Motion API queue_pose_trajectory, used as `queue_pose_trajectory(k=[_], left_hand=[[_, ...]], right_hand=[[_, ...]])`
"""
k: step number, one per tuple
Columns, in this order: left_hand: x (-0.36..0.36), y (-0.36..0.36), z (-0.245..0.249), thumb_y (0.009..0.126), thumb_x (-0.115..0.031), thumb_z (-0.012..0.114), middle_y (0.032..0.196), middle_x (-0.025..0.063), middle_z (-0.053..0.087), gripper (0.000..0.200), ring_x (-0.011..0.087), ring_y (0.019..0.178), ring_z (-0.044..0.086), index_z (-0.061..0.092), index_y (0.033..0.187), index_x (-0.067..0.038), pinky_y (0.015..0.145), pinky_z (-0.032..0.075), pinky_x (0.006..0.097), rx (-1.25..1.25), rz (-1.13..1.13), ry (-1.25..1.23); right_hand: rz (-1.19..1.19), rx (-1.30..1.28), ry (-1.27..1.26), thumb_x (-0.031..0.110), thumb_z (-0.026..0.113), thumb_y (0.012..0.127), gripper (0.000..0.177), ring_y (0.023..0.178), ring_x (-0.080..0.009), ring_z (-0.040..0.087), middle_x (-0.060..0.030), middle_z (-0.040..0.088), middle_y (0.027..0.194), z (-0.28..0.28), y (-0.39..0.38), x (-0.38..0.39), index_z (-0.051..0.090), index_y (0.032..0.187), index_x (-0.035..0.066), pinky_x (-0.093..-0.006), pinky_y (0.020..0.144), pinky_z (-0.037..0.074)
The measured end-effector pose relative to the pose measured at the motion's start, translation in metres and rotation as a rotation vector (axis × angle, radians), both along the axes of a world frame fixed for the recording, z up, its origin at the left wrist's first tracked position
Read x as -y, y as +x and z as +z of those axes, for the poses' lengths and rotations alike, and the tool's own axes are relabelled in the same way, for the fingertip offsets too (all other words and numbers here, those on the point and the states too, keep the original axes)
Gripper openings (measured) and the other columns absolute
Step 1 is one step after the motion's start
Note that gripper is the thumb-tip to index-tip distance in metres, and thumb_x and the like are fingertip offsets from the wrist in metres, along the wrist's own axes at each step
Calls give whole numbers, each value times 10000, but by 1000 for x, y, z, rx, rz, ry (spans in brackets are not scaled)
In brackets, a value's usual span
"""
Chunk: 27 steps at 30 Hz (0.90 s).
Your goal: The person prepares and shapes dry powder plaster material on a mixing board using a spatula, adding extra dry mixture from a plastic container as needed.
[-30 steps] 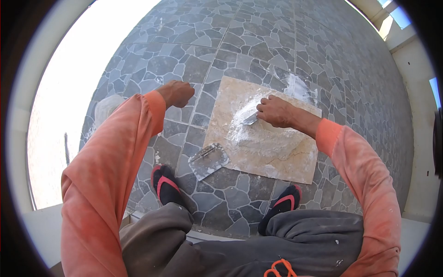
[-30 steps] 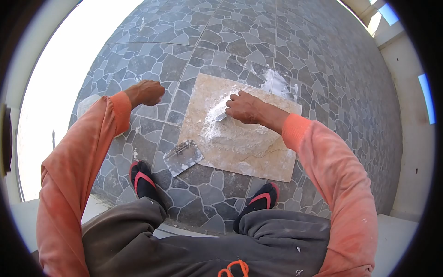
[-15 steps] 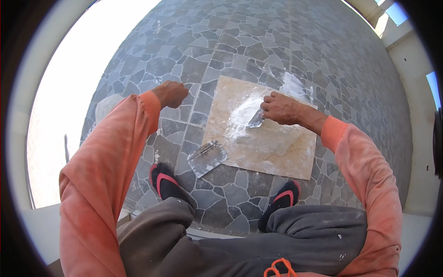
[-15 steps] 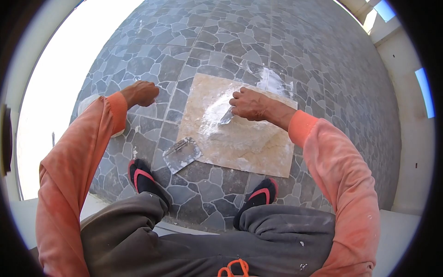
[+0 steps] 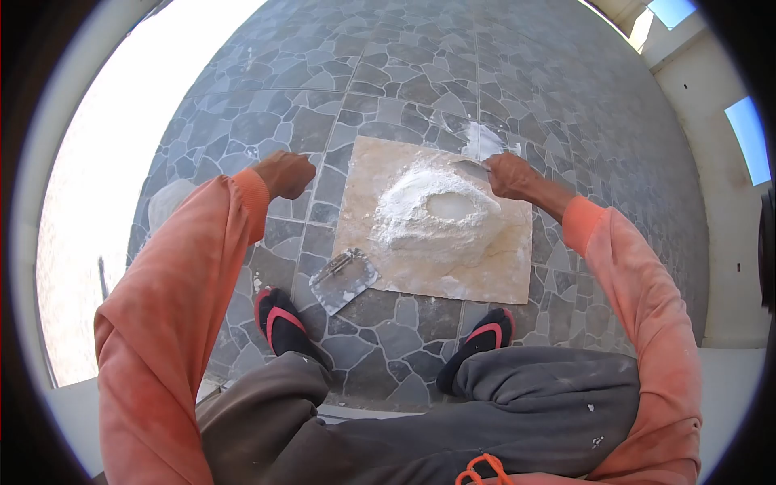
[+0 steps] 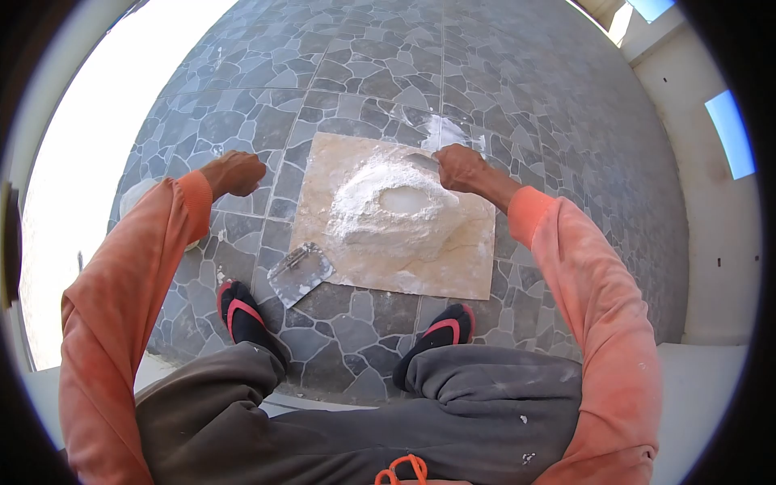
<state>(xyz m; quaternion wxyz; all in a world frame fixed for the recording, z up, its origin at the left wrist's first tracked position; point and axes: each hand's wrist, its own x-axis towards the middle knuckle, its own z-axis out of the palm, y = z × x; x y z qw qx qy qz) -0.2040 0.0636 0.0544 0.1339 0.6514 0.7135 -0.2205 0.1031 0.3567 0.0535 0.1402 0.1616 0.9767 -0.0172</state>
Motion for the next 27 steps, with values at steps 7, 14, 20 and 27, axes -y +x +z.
queue_pose_trajectory(k=[7,14,20,27], left_hand=[[5,-3,-8,790,-99,645,930,191,695,130,349,912,673,717,864,-20,761,538,429,-7,17,-34],[-4,0,-15,801,-136,666,937,196,693,140,359,908,670,717,852,-16,769,537,428,19,-3,-67],[-8,-2,-22,803,-150,672,935,188,698,144,356,928,669,719,854,-23,791,535,429,25,0,-32],[-6,2,-21,767,-30,589,923,184,700,159,335,911,678,720,858,-34,762,537,422,23,-17,-32]], right_hand=[[-147,111,-47,148,521,793,286,878,-426,641,-271,654,901,-16,19,-10,645,986,-22,-477,818,515],[-163,148,-91,163,541,784,285,874,-432,638,-279,653,893,-40,17,-14,651,978,-14,-481,816,508],[-133,110,-106,132,520,764,273,884,-423,650,-286,653,899,-31,12,-4,655,916,-50,-462,804,530],[-106,82,-120,142,524,791,252,865,-424,633,-246,657,872,-34,-2,3,656,966,17,-491,804,501]])
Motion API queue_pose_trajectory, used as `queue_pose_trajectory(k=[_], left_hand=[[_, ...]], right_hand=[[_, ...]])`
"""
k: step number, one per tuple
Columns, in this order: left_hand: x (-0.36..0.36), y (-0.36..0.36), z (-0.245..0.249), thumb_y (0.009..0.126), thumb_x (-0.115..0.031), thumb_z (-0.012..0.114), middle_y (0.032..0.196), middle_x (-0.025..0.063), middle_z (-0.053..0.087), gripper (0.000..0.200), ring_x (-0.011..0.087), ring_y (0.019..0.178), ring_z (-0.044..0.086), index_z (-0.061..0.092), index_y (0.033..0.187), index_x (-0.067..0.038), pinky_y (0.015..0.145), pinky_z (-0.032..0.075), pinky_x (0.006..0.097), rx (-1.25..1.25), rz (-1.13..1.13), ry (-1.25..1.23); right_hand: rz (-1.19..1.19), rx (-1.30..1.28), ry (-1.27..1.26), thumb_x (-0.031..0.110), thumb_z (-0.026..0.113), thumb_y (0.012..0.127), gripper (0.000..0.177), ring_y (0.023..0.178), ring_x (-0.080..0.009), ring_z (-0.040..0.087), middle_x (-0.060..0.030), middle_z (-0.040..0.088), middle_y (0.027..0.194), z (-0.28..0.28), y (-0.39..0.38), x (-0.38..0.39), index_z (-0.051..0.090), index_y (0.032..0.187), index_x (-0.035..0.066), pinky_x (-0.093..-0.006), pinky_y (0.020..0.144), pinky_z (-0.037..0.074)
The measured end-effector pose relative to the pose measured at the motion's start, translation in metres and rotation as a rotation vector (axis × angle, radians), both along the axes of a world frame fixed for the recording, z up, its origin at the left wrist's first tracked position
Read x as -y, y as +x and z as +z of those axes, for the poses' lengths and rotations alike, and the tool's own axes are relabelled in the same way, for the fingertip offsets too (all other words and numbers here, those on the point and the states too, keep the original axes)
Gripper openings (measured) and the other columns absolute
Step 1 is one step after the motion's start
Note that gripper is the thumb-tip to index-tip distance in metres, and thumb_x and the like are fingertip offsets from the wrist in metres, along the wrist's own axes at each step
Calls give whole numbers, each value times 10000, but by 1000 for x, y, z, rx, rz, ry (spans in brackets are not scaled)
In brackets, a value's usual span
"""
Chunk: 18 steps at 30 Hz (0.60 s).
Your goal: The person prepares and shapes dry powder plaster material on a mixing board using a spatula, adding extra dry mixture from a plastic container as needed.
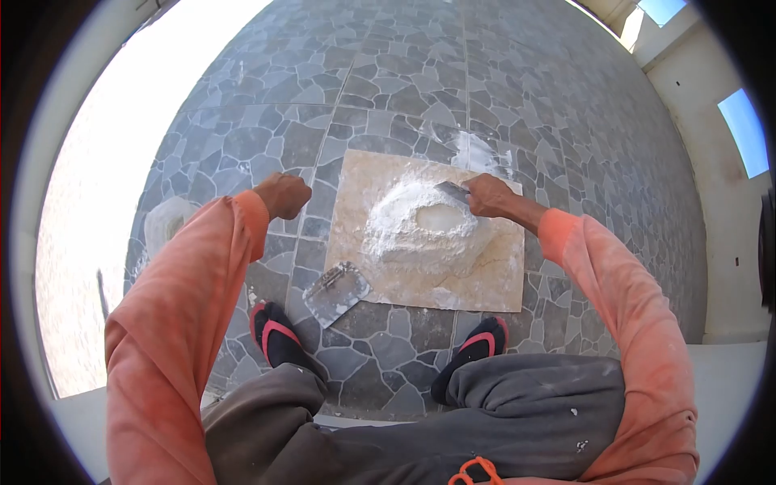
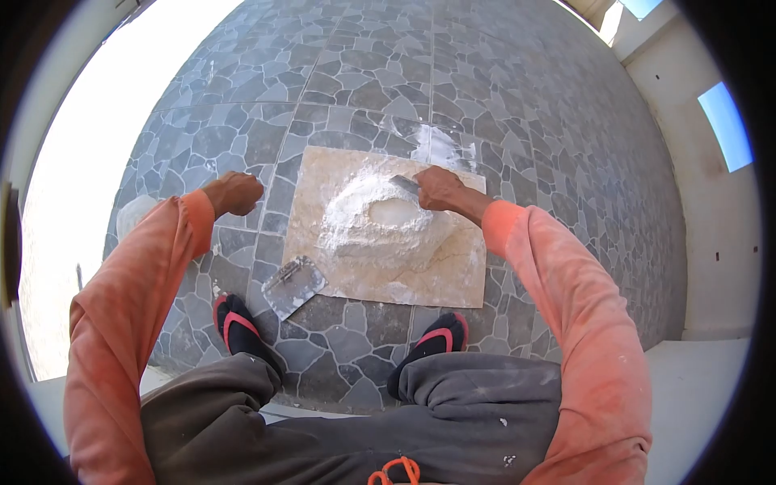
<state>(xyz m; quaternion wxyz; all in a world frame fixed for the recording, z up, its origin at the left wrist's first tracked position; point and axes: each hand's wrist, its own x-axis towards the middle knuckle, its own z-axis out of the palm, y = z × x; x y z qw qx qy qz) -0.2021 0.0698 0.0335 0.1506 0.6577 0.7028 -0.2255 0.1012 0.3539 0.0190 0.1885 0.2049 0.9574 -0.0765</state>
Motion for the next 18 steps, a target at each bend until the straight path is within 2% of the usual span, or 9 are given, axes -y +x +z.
queue_pose_trajectory(k=[11,14,17,18], left_hand=[[-2,2,6,771,-28,597,940,182,701,156,332,924,678,725,860,-36,777,536,418,1,17,-17],[-1,2,8,779,-36,601,959,173,701,155,324,938,677,727,870,-42,781,535,414,-3,26,-14],[0,1,7,783,-43,601,968,164,701,151,317,947,676,726,869,-47,778,535,410,-8,36,-25],[0,0,5,798,-89,627,968,167,701,136,324,951,673,724,882,-43,787,534,415,-10,28,-27]], right_hand=[[198,-71,18,109,505,797,229,820,-413,645,-224,652,857,11,-19,27,658,935,11,-493,730,526],[247,-33,21,83,509,778,279,868,-379,658,-218,662,896,18,-25,32,669,993,7,-463,736,543],[171,-116,-43,100,497,806,227,872,-408,638,-215,653,878,21,-27,29,658,951,30,-489,766,513],[145,-96,-30,103,498,808,233,881,-406,637,-214,655,887,23,-28,26,659,962,33,-489,774,512]])
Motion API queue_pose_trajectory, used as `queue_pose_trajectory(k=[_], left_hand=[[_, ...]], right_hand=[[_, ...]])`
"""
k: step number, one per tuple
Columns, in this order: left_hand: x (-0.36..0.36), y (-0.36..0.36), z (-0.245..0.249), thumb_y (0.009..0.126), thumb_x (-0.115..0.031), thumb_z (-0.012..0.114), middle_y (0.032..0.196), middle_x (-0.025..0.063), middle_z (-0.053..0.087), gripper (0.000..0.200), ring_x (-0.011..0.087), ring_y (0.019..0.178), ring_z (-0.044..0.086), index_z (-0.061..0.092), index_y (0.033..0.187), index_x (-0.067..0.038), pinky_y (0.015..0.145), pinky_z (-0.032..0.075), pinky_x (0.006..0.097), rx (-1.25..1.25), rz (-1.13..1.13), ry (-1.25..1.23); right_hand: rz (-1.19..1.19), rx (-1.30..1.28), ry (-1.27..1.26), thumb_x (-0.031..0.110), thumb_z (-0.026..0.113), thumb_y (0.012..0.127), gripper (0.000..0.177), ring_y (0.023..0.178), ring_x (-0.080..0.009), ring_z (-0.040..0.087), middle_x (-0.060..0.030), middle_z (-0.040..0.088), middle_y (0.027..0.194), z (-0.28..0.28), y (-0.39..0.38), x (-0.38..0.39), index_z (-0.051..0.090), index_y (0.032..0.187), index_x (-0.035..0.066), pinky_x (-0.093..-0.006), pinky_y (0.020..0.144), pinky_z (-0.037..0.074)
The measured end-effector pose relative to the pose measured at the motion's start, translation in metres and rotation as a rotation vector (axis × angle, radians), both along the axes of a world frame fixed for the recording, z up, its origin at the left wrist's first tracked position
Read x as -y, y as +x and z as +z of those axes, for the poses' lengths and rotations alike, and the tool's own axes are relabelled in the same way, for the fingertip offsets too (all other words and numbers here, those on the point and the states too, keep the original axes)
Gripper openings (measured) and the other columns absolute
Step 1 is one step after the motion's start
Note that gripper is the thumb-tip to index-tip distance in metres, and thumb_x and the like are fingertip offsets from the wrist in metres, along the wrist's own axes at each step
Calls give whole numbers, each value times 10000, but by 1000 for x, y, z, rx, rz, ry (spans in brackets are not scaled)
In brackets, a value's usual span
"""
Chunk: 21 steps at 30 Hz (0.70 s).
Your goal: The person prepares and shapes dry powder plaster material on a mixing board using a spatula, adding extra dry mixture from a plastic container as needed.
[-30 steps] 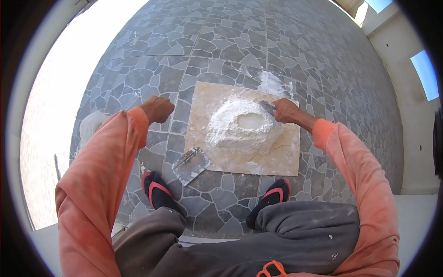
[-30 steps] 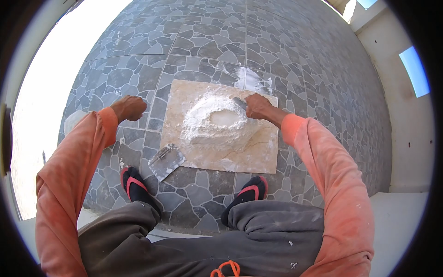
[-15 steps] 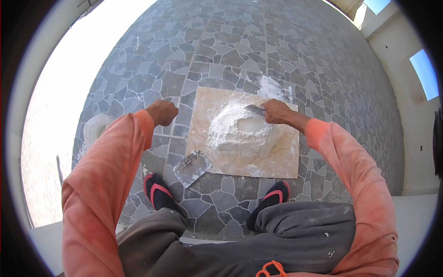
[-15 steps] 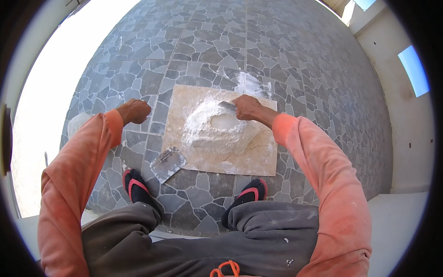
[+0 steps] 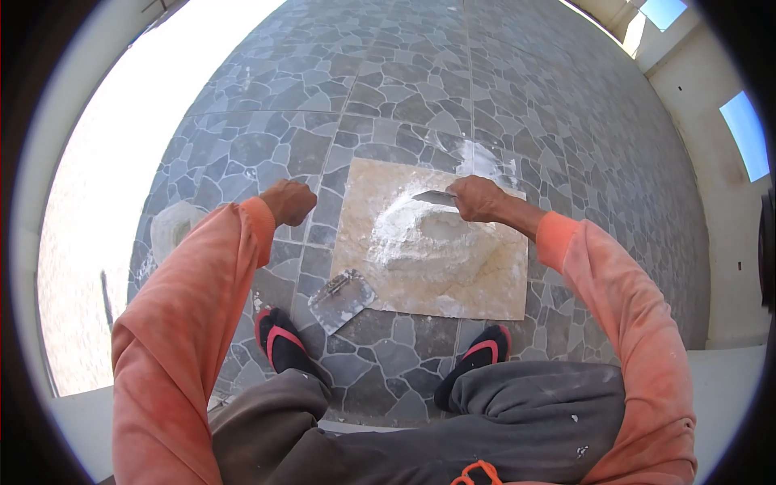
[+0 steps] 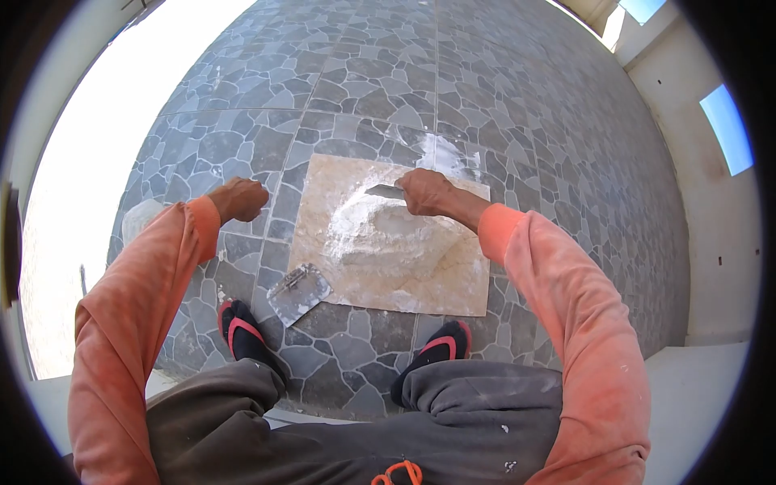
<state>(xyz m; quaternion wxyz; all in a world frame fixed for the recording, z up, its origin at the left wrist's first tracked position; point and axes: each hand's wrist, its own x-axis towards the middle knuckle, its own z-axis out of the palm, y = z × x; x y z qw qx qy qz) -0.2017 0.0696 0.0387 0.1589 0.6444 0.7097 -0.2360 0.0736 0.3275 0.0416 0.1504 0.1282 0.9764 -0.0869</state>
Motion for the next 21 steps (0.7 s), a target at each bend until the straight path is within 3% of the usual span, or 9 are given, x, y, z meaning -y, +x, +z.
queue_pose_trajectory(k=[2,9,15,18,21], left_hand=[[0,-1,-1,827,-180,677,968,175,699,170,339,958,666,720,906,-36,806,532,424,-9,-14,-2],[-1,-1,-1,816,-180,681,965,180,697,177,344,956,665,719,898,-29,801,534,422,-1,-30,35],[-3,0,-1,809,-169,679,939,183,700,166,347,923,673,721,885,-27,777,540,425,4,-36,53],[-2,0,-1,807,-167,679,932,183,701,164,348,915,675,722,881,-27,770,541,425,9,-38,64],[-3,0,-2,807,-163,678,936,181,701,162,345,917,675,722,886,-28,770,541,426,7,-38,50]], right_hand=[[-53,34,27,109,499,812,246,901,-404,635,-212,658,905,3,-3,-10,661,985,40,-488,788,509],[-129,137,97,149,509,838,270,919,-418,639,-233,665,949,-9,4,-34,647,1038,30,-496,817,514],[-155,164,98,155,523,835,243,915,-413,643,-239,665,937,-18,3,-33,648,995,21,-486,808,522],[-142,192,84,86,549,755,299,938,-380,656,-233,669,969,-19,-1,-27,659,1020,3,-459,794,540],[-93,178,58,89,552,758,299,941,-376,656,-228,672,958,-15,-5,-21,660,1023,3,-452,798,540]])
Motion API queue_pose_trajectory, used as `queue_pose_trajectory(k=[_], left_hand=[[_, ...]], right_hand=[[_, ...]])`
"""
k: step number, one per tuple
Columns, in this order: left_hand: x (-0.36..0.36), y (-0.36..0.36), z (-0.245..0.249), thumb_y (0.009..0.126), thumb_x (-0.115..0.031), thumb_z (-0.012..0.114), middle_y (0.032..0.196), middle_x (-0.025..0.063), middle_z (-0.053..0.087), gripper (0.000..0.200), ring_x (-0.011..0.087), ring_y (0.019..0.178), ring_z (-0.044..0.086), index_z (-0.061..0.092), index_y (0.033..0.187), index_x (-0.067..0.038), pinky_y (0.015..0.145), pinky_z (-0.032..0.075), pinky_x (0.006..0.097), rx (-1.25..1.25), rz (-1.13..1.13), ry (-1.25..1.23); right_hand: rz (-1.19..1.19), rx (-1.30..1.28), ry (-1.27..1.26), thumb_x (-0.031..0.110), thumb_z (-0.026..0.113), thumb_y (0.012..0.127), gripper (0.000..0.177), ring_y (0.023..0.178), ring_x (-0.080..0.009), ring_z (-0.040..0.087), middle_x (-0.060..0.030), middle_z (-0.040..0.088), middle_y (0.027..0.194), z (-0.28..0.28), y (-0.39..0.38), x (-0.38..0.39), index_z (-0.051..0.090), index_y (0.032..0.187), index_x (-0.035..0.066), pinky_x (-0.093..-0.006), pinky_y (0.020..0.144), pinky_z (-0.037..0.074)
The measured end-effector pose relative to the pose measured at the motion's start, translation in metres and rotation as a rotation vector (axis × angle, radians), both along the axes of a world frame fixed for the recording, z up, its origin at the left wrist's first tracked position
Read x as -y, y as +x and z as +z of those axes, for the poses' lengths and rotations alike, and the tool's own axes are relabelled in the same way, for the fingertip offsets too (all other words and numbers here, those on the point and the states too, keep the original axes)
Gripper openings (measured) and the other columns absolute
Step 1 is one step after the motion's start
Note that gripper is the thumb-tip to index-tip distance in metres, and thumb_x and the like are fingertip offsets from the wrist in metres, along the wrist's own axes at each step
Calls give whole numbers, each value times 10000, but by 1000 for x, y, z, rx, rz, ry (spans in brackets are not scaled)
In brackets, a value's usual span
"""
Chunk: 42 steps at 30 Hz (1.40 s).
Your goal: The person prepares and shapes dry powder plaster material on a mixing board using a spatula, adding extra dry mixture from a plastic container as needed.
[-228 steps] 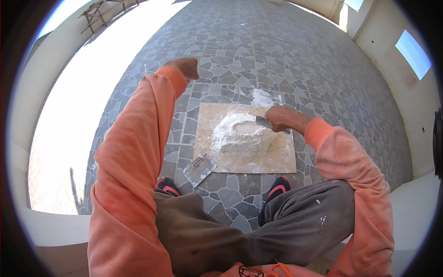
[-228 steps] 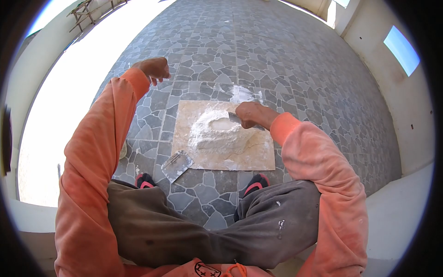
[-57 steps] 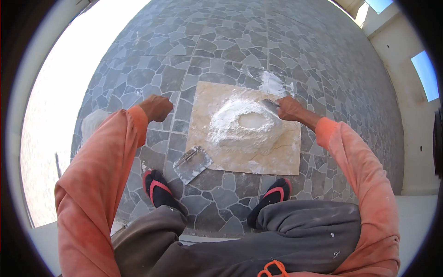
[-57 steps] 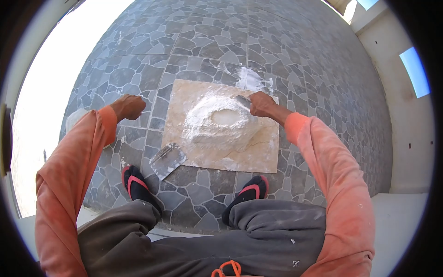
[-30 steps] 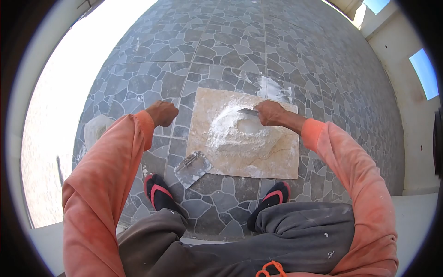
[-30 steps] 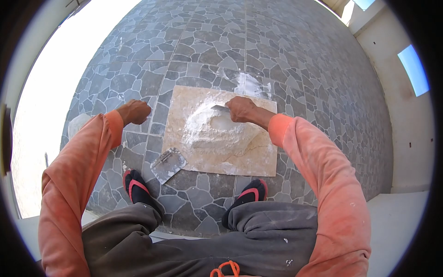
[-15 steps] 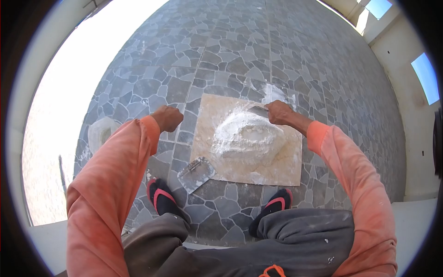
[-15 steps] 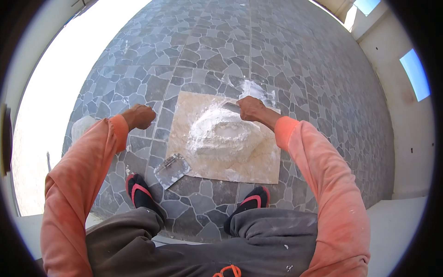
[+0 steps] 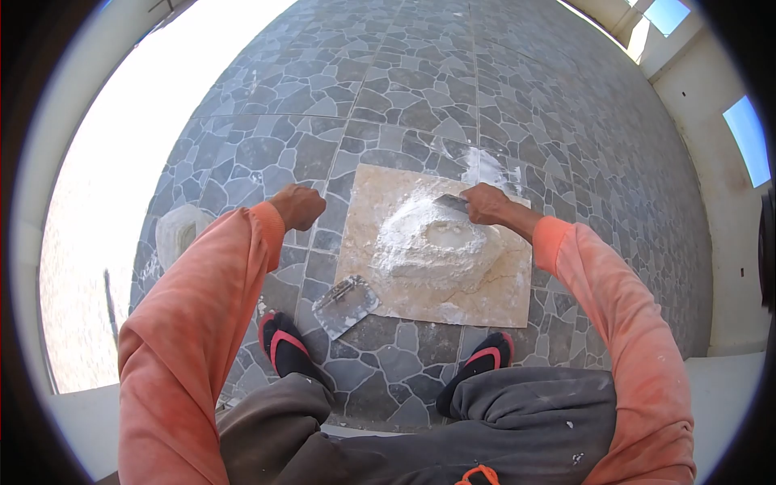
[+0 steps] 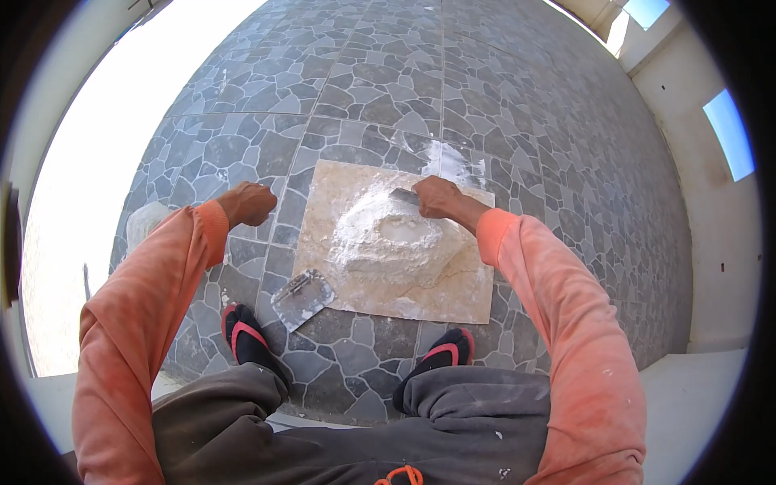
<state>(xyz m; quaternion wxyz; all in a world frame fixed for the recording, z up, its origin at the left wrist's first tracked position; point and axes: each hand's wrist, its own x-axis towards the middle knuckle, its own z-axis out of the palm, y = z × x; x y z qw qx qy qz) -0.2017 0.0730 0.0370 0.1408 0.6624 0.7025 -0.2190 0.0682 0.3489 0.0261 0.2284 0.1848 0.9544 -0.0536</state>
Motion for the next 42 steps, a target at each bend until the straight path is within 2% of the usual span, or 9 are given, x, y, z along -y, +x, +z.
queue_pose_trajectory(k=[2,5,6,9,18,24,27,30,42], left_hand=[[0,0,1,808,-161,678,941,179,701,161,342,920,675,722,891,-31,772,540,424,-9,0,-10],[3,1,4,767,-16,589,917,161,706,157,312,917,683,725,841,-47,758,542,402,2,11,24],[3,0,3,769,-17,588,916,161,706,157,311,915,684,724,841,-46,757,543,401,-1,7,21],[3,-1,2,772,-17,584,916,161,706,159,311,913,685,724,842,-45,753,544,399,-8,1,18],[1,1,7,771,-23,600,941,157,708,150,308,923,685,726,850,-45,764,546,397,-13,9,4],[1,2,9,774,-27,601,948,161,706,146,305,929,683,727,844,-47,762,545,395,-12,10,3],[0,2,9,776,-25,599,953,159,706,151,304,928,682,729,850,-49,763,545,395,-8,18,3],[0,1,8,779,-23,598,959,154,707,157,302,933,681,730,859,-51,767,545,394,-14,15,11],[-1,1,10,778,-27,601,968,153,706,157,301,953,678,727,867,-52,781,546,396,-24,11,-4]], right_hand=[[35,-22,-17,87,550,760,286,936,-377,655,-223,673,936,0,-2,4,661,1011,7,-453,790,539],[87,-72,-46,109,541,800,237,886,-402,646,-224,667,895,-1,-4,6,655,992,30,-481,770,521],[103,-91,-55,121,538,819,217,863,-413,642,-225,663,880,-1,-4,5,651,986,40,-494,762,512],[145,-85,-48,75,535,764,260,880,-392,655,-216,667,873,2,-6,8,652,991,26,-471,744,537],[253,-100,-71,63,554,718,313,850,-391,662,-212,663,845,0,-12,14,659,1013,49,-467,733,539],[341,-63,-19,37,548,724,309,884,-377,663,-192,671,898,15,-17,31,667,1009,55,-457,739,545],[409,-148,-21,20,560,723,191,825,-389,653,-180,650,838,20,-19,34,650,892,24,-471,695,537],[352,-145,2,22,554,731,245,887,-367,664,-180,670,908,24,-23,35,666,948,48,-458,738,549],[314,-143,87,18,563,738,249,910,-363,660,-184,666,910,-10,-20,28,665,964,49,-450,766,545]])
